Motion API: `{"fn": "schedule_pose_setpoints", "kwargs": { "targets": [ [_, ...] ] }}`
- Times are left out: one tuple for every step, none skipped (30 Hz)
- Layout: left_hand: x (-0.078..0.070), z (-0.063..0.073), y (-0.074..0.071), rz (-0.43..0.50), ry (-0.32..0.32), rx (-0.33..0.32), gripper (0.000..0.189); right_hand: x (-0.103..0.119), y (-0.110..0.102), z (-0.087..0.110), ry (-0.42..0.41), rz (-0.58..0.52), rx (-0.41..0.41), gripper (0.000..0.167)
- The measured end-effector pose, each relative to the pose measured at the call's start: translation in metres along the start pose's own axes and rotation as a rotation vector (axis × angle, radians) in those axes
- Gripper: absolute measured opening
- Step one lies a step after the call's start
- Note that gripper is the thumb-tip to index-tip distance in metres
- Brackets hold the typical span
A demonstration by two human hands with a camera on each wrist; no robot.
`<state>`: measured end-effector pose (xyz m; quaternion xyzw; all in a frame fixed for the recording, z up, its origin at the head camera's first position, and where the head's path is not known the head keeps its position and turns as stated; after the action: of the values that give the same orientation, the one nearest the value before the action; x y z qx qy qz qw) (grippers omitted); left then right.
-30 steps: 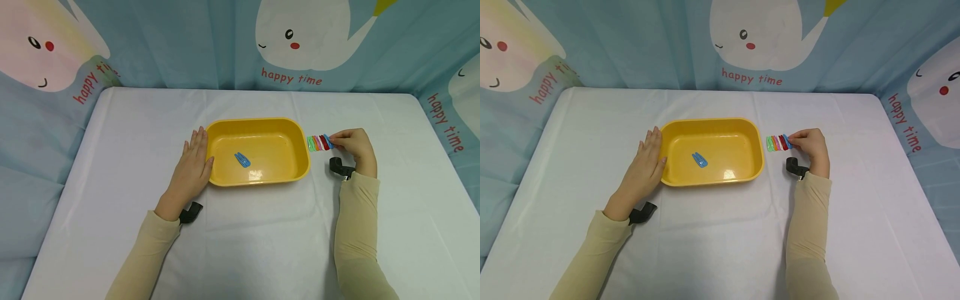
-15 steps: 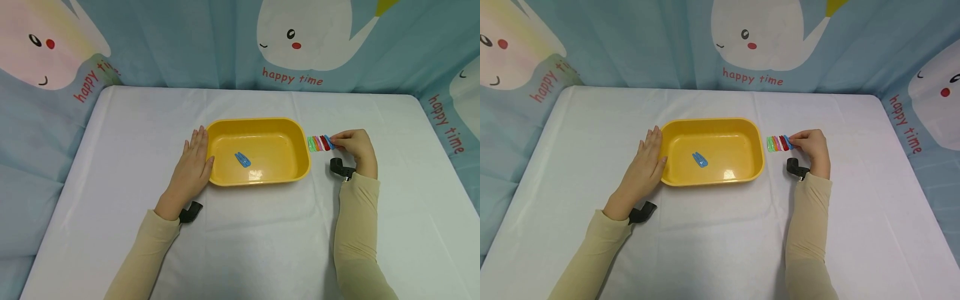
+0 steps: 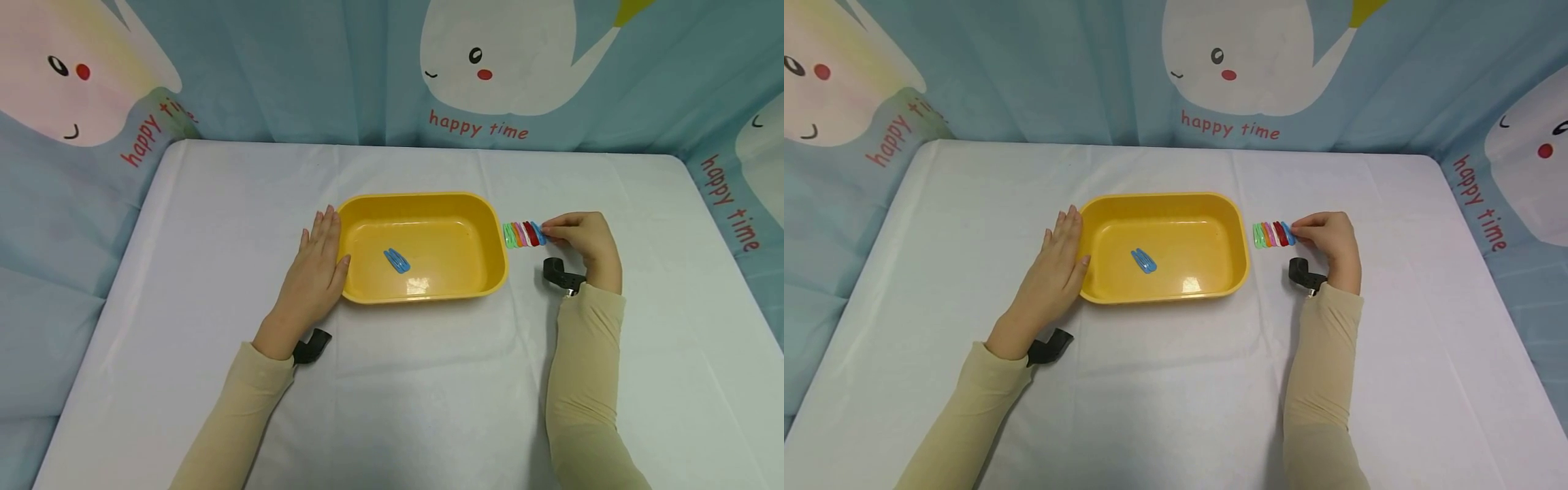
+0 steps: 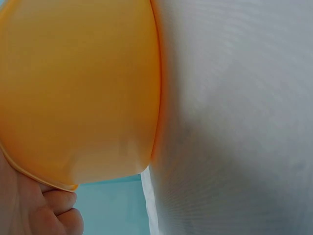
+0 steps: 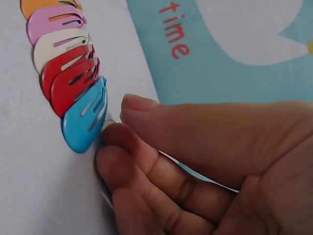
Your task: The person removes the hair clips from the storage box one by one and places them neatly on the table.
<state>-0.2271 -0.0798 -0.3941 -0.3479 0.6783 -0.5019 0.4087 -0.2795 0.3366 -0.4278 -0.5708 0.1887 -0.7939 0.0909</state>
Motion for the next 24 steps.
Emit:
{"fn": "schedule_pose_setpoints", "kwargs": {
  "targets": [
    [0.0002, 0.0000, 0.0002, 0.000, 0.000, 0.001, 0.062, -0.0006, -0.0007, 0.0003, 0.005, -0.011, -0.001, 0.033],
    [0.0001, 0.0000, 0.0000, 0.000, -0.002, 0.001, 0.062, -0.0012, -0.0012, 0.0007, 0.009, -0.025, -0.001, 0.031],
    [0.0002, -0.0001, 0.0000, 0.001, -0.001, 0.000, 0.062, -0.0017, -0.0020, 0.0010, 0.013, -0.037, -0.003, 0.030],
    [0.0002, -0.0001, -0.0002, 0.000, -0.001, -0.001, 0.061, -0.0026, -0.0025, 0.0012, 0.018, -0.053, -0.001, 0.028],
    [0.0002, -0.0001, -0.0002, 0.000, -0.001, -0.003, 0.061, -0.0036, -0.0030, 0.0013, 0.024, -0.068, 0.001, 0.026],
    [0.0002, -0.0002, -0.0003, -0.001, -0.002, -0.005, 0.061, -0.0046, -0.0032, 0.0013, 0.031, -0.086, 0.005, 0.024],
    [0.0002, -0.0001, -0.0003, -0.001, -0.002, -0.005, 0.062, -0.0054, -0.0033, 0.0013, 0.035, -0.099, 0.010, 0.022],
    [0.0003, -0.0001, -0.0002, 0.000, -0.002, -0.006, 0.061, -0.0060, -0.0034, 0.0013, 0.037, -0.113, 0.013, 0.018],
    [0.0002, -0.0001, 0.0000, 0.000, -0.001, -0.005, 0.062, -0.0067, -0.0037, 0.0012, 0.040, -0.123, 0.015, 0.016],
    [0.0002, 0.0002, 0.0000, 0.000, -0.002, -0.004, 0.062, -0.0074, -0.0036, 0.0011, 0.043, -0.142, 0.020, 0.011],
    [0.0003, 0.0003, 0.0002, 0.001, -0.002, -0.001, 0.062, -0.0080, -0.0037, 0.0010, 0.047, -0.160, 0.023, 0.008],
    [0.0004, 0.0004, 0.0004, 0.001, -0.002, -0.001, 0.062, -0.0083, -0.0036, 0.0011, 0.050, -0.176, 0.026, 0.007],
    [0.0005, 0.0003, 0.0005, 0.000, -0.001, -0.003, 0.062, -0.0089, -0.0037, 0.0013, 0.056, -0.196, 0.027, 0.009],
    [0.0006, 0.0003, 0.0005, -0.002, 0.001, -0.005, 0.062, -0.0097, -0.0035, 0.0014, 0.064, -0.226, 0.031, 0.012],
    [0.0005, 0.0002, 0.0002, -0.004, 0.003, -0.008, 0.062, -0.0100, -0.0035, 0.0016, 0.069, -0.246, 0.033, 0.015],
    [0.0007, 0.0002, 0.0001, -0.005, 0.003, -0.010, 0.062, -0.0101, -0.0033, 0.0019, 0.074, -0.267, 0.037, 0.019],
    [0.0006, 0.0001, -0.0001, -0.007, 0.004, -0.012, 0.061, -0.0102, -0.0033, 0.0021, 0.077, -0.279, 0.038, 0.021],
    [0.0005, 0.0002, -0.0004, -0.008, 0.005, -0.015, 0.062, -0.0101, -0.0034, 0.0023, 0.080, -0.292, 0.039, 0.022],
    [0.0004, 0.0001, -0.0006, -0.007, 0.006, -0.016, 0.062, -0.0101, -0.0033, 0.0024, 0.084, -0.305, 0.041, 0.023],
    [0.0005, 0.0001, -0.0004, -0.005, 0.005, -0.013, 0.062, -0.0098, -0.0032, 0.0025, 0.085, -0.308, 0.045, 0.023],
    [0.0005, 0.0000, -0.0002, -0.004, 0.005, -0.012, 0.062, -0.0093, -0.0034, 0.0027, 0.083, -0.301, 0.045, 0.023],
    [0.0004, 0.0000, -0.0002, -0.003, 0.004, -0.010, 0.062, -0.0087, -0.0035, 0.0029, 0.083, -0.301, 0.046, 0.022],
    [0.0002, -0.0002, -0.0001, -0.005, 0.005, -0.011, 0.062, -0.0080, -0.0037, 0.0031, 0.082, -0.301, 0.047, 0.021],
    [0.0002, -0.0003, -0.0001, -0.005, 0.005, -0.010, 0.062, -0.0069, -0.0038, 0.0034, 0.079, -0.300, 0.047, 0.021]
  ]
}}
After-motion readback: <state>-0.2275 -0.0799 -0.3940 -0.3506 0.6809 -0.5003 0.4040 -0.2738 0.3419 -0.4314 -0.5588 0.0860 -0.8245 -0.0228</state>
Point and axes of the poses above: each hand's wrist, its own z-axis away from the middle knuckle, its own y-axis out of the palm, x = y × z, the point moved 10 cm from there along -z, towards the middle knuckle, and after that the axes turned 15 degrees about -z, right-handed, at the moved point
